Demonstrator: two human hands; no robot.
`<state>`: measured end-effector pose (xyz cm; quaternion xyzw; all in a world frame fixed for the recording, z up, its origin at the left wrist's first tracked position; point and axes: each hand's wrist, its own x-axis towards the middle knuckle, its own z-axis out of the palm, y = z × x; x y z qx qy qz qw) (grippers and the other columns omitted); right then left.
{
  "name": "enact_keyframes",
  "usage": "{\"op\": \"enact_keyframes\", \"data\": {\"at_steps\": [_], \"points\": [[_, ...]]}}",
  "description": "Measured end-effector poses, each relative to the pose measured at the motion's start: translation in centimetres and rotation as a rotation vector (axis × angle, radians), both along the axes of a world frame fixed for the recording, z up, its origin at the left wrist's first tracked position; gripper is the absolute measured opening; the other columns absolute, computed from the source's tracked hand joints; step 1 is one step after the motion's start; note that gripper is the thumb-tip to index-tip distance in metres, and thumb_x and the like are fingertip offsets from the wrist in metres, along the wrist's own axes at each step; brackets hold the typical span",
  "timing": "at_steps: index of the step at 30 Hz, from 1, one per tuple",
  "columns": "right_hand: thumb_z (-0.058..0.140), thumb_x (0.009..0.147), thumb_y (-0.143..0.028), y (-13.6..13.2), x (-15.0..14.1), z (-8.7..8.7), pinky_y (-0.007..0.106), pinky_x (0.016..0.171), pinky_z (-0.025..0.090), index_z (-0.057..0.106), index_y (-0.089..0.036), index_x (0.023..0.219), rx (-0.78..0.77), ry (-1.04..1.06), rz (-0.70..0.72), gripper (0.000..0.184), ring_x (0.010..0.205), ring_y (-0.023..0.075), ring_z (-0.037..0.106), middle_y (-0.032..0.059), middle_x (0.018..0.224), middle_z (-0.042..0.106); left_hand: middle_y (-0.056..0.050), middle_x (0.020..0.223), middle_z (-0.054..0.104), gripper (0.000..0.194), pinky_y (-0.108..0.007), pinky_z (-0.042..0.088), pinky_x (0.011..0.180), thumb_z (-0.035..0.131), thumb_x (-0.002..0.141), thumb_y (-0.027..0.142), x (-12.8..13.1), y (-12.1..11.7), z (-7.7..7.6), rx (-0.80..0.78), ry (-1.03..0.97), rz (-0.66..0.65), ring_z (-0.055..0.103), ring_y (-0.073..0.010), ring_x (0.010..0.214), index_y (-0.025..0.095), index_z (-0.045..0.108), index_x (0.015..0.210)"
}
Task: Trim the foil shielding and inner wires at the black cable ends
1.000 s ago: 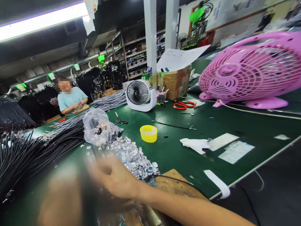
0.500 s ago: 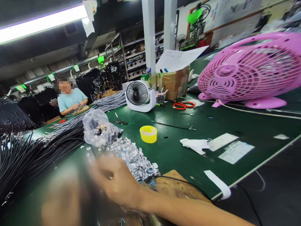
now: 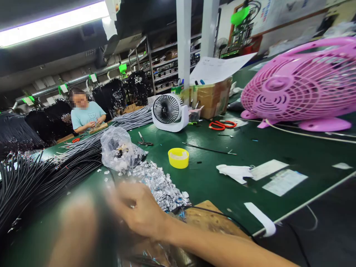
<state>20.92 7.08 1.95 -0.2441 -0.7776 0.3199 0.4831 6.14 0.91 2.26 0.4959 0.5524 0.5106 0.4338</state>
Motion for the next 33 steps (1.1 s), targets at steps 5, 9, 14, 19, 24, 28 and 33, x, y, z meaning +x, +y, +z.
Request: {"op": "enact_keyframes", "data": {"at_steps": [5,9,14,19,24,28,33], "points": [[0.045,0.086,-0.055,0.2,0.1,0.4,0.025,0.054,0.039,0.064,-0.015,0.067,-0.077,0.066,-0.017,0.048,0.057,0.0132,0.051,0.0028,0.061,0.060,0.004,0.042,0.042,0.049,-0.016,0.014,0.029,0.055,0.074,0.060,0.0,0.2,0.0,0.041,0.004,0.024,0.024,-0.0004,0.027,0.013,0.058,0.060],[0.056,0.080,-0.050,0.4,0.3,0.6,0.021,0.048,0.032,0.057,-0.015,0.063,-0.097,0.080,0.051,0.039,0.051,0.0095,0.041,-0.0018,0.057,0.050,0.001,0.049,0.051,0.036,-0.018,0.028,0.036,0.063,0.073,0.049,0.3,-0.1,-0.1,0.104,0.067,0.082,0.039,-0.0049,0.036,0.014,0.066,0.065],[0.053,0.080,-0.021,0.8,0.4,0.3,0.022,0.050,0.028,0.049,-0.015,0.059,0.069,0.043,0.128,0.022,0.054,0.0092,0.037,-0.0023,0.058,0.044,0.001,0.053,0.055,0.028,-0.019,0.036,0.045,0.067,0.071,0.041,0.8,-0.3,-0.1,0.155,0.120,0.119,0.046,-0.0082,0.046,0.015,0.066,0.062],[0.050,0.079,-0.019,1.0,0.3,0.1,0.022,0.050,0.028,0.045,-0.016,0.061,0.056,0.136,0.251,0.019,0.054,0.0098,0.036,-0.0028,0.058,0.041,0.002,0.049,0.050,0.033,-0.018,0.033,0.042,0.065,0.071,0.046,0.7,0.1,-0.3,0.123,0.108,0.066,0.043,-0.0071,0.044,0.014,0.066,0.066],[0.046,0.081,-0.029,1.0,-0.1,-0.2,0.021,0.044,0.024,0.036,-0.019,0.057,-0.152,0.174,0.397,0.028,0.046,0.0080,0.029,-0.0054,0.052,0.033,0.004,0.046,0.042,0.047,-0.018,0.024,0.035,0.064,0.066,0.058,0.7,0.5,-0.9,0.076,0.042,-0.040,0.032,-0.0038,0.037,0.013,0.058,0.055],[0.049,0.077,-0.025,0.9,-0.4,-0.5,0.025,0.049,0.020,0.037,-0.018,0.054,0.146,0.100,0.077,0.027,0.051,0.0098,0.030,-0.0028,0.055,0.035,0.007,0.039,0.035,0.042,-0.017,0.022,0.037,0.065,0.069,0.051,0.4,0.9,-1.5,0.045,0.013,-0.055,0.029,-0.0034,0.036,0.016,0.046,0.054],[0.045,0.081,-0.040,0.4,-0.7,-0.2,0.021,0.042,0.023,0.033,-0.020,0.057,-0.349,0.131,0.308,0.034,0.044,0.0079,0.026,-0.0064,0.049,0.029,0.005,0.039,0.037,0.044,-0.019,0.026,0.036,0.076,0.054,0.048,-0.7,2.4,-2.4,0.055,-0.001,-0.071,0.031,-0.0050,0.037,0.017,0.045,0.047]]}}
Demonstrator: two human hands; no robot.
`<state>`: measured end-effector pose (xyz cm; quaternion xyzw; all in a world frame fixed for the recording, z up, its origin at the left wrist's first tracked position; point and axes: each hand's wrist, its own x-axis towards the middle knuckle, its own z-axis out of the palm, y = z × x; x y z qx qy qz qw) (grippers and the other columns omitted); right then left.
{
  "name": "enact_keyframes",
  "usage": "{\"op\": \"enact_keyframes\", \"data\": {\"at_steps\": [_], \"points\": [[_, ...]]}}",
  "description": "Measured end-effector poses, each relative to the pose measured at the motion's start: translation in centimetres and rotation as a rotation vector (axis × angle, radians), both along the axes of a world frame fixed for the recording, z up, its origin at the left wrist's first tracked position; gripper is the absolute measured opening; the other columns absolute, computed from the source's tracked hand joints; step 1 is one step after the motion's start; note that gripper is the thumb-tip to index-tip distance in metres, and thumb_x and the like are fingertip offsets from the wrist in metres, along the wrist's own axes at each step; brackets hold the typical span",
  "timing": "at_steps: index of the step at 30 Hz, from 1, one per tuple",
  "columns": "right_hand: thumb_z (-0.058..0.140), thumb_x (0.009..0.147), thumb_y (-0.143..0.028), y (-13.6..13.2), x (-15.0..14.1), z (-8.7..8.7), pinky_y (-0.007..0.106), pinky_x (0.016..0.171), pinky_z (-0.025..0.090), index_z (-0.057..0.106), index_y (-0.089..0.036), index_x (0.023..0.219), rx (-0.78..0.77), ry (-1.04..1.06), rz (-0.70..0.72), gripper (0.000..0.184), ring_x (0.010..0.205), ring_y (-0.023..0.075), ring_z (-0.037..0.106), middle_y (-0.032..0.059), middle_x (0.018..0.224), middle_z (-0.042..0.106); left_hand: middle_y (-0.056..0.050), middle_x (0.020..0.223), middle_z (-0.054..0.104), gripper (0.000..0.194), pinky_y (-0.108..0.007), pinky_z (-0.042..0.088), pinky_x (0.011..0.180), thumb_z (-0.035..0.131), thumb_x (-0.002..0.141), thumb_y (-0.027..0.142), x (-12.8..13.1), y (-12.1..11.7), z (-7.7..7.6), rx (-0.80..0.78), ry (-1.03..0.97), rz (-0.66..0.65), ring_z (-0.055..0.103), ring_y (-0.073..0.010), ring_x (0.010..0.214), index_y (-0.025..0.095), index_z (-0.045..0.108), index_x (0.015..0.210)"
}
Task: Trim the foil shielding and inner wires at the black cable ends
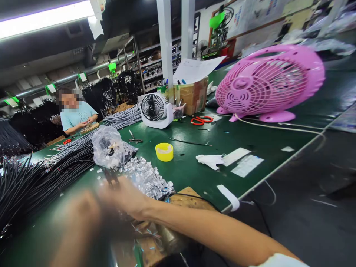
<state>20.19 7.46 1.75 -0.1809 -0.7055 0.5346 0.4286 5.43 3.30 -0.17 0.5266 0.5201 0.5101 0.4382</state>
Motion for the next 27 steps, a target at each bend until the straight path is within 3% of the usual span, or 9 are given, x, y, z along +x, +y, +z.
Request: {"op": "enact_keyframes", "data": {"at_steps": [2,4,6,8,13,19,21,23,27], "points": [[0.047,0.081,-0.044,0.4,0.4,0.5,0.022,0.044,0.025,0.034,-0.020,0.056,0.047,0.011,-0.068,0.037,0.046,0.0082,0.029,-0.0055,0.050,0.032,0.005,0.036,0.035,0.046,-0.019,0.024,0.034,0.076,0.051,0.049,-0.2,0.3,-0.4,0.005,-0.003,0.014,0.030,-0.0053,0.034,0.018,0.043,0.042],[0.051,0.080,-0.044,1.4,1.1,1.1,0.023,0.049,0.027,0.037,-0.018,0.054,0.212,0.045,-0.295,0.039,0.052,0.0096,0.034,-0.0033,0.053,0.038,0.005,0.035,0.033,0.047,-0.019,0.022,0.032,0.073,0.055,0.051,-0.1,0.3,-0.6,0.018,-0.013,0.045,0.027,-0.0050,0.033,0.019,0.042,0.043],[0.051,0.081,-0.045,2.4,1.9,1.6,0.022,0.047,0.027,0.035,-0.019,0.056,0.195,0.162,-0.574,0.039,0.049,0.0090,0.031,-0.0052,0.051,0.033,0.005,0.036,0.030,0.047,-0.019,0.018,0.032,0.069,0.060,0.054,0.1,0.0,-0.7,0.036,-0.023,0.073,0.023,-0.0045,0.033,0.020,0.042,0.044],[0.046,0.085,-0.040,3.0,2.3,1.8,0.022,0.048,0.028,0.038,-0.019,0.059,0.209,0.180,-0.670,0.034,0.049,0.0093,0.032,-0.0050,0.051,0.034,0.006,0.037,0.027,0.047,-0.019,0.015,0.032,0.067,0.062,0.055,0.3,-0.4,-0.5,0.048,-0.026,0.084,0.021,-0.0042,0.034,0.020,0.042,0.045],[0.047,0.081,-0.019,1.4,1.4,0.6,0.022,0.052,0.031,0.050,-0.016,0.062,0.623,-0.132,-0.237,0.019,0.057,0.0111,0.044,0.0009,0.062,0.050,0.004,0.040,0.032,0.042,-0.019,0.019,0.035,0.068,0.063,0.053,0.4,-0.8,0.3,0.007,0.030,0.078,0.024,-0.0049,0.036,0.019,0.048,0.049],[0.041,0.086,-0.035,0.8,0.8,0.3,0.020,0.042,0.026,0.036,-0.019,0.056,0.219,-0.014,-0.077,0.035,0.043,0.0073,0.032,-0.0060,0.048,0.033,0.003,0.042,0.036,0.036,-0.021,0.027,0.038,0.072,0.058,0.046,0.2,-1.1,1.2,0.000,0.130,0.051,0.031,-0.0074,0.039,0.018,0.051,0.049],[0.040,0.088,-0.035,2.3,1.6,1.2,0.019,0.041,0.028,0.034,-0.019,0.056,0.208,-0.100,-0.325,0.036,0.043,0.0072,0.033,-0.0059,0.048,0.033,0.003,0.045,0.037,0.037,-0.021,0.029,0.042,0.073,0.057,0.043,0.3,-1.2,1.4,0.041,0.145,0.075,0.033,-0.0079,0.044,0.017,0.049,0.047],[0.039,0.091,-0.029,4.3,3.1,2.4,0.019,0.049,0.036,0.043,-0.017,0.059,0.278,-0.375,-0.807,0.034,0.050,0.0084,0.043,-0.0024,0.056,0.046,0.004,0.047,0.038,0.037,-0.021,0.030,0.045,0.074,0.057,0.041,0.5,-1.1,1.5,0.071,0.154,0.090,0.034,-0.0081,0.047,0.016,0.047,0.047],[0.060,0.080,-0.017,8.0,7.2,3.7,0.023,0.071,0.043,0.062,-0.016,0.076,0.263,-0.604,-1.029,0.005,0.076,0.0140,0.058,0.0027,0.082,0.064,0.005,0.045,0.037,0.038,-0.020,0.025,0.043,0.073,0.058,0.044,0.4,-0.7,1.3,0.065,0.163,0.091,0.032,-0.0070,0.045,0.015,0.050,0.048]]}}
